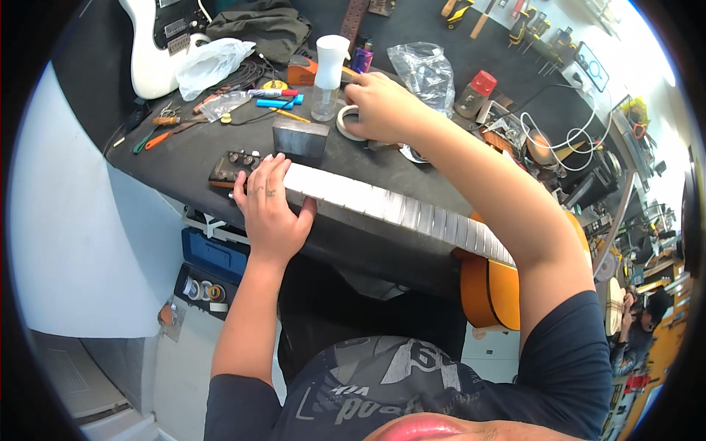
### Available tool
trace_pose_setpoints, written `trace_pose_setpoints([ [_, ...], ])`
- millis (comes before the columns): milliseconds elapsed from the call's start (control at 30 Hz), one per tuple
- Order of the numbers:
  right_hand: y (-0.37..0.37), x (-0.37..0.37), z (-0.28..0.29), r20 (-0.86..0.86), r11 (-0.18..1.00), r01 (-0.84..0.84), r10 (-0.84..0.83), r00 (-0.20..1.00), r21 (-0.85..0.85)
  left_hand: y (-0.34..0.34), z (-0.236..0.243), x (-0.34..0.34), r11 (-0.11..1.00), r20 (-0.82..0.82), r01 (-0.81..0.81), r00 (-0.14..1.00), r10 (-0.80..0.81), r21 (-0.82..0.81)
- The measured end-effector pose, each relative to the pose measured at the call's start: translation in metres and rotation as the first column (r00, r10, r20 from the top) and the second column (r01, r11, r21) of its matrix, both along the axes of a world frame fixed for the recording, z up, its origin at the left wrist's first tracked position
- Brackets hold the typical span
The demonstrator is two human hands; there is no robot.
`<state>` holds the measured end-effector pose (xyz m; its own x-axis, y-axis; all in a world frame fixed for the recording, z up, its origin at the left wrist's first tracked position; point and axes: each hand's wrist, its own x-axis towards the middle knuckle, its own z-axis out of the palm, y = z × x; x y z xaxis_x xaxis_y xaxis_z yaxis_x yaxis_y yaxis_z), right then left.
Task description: The person positions an acoustic guitar on a workbench, retrieves a sanding block from a shelf, and sands the taped fretboard with the sanding block.
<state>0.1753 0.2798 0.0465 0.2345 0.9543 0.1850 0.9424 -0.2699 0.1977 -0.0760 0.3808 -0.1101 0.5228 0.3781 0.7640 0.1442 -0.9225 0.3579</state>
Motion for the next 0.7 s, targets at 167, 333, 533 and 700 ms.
trace_pose_setpoints([
  [167, 0.041, -0.041, -0.017, -0.46, 0.998, 0.049, -0.026, 0.888, 0.037, 0.002, 0.001, -0.001, 1.0, -0.001, -0.015, 1.0, 0.015, -0.015],
  [333, 0.034, -0.039, -0.008, -0.382, 0.995, 0.08, -0.096, 0.919, -0.059, -0.001, 0.0, 0.002, 1.0, 0.002, 0.012, 1.0, -0.012, 0.002],
  [533, -0.08, -0.043, 0.005, -0.205, 0.985, -0.026, 0.061, 0.977, 0.17, -0.001, 0.002, -0.002, 1.0, 0.008, 0.01, 1.0, -0.01, 0.008],
  [700, -0.147, -0.047, 0.019, -0.5, 0.961, 0.273, -0.216, 0.839, 0.042, -0.002, 0.002, 0.0, 1.0, -0.004, -0.004, 1.0, 0.004, 0.006],
])
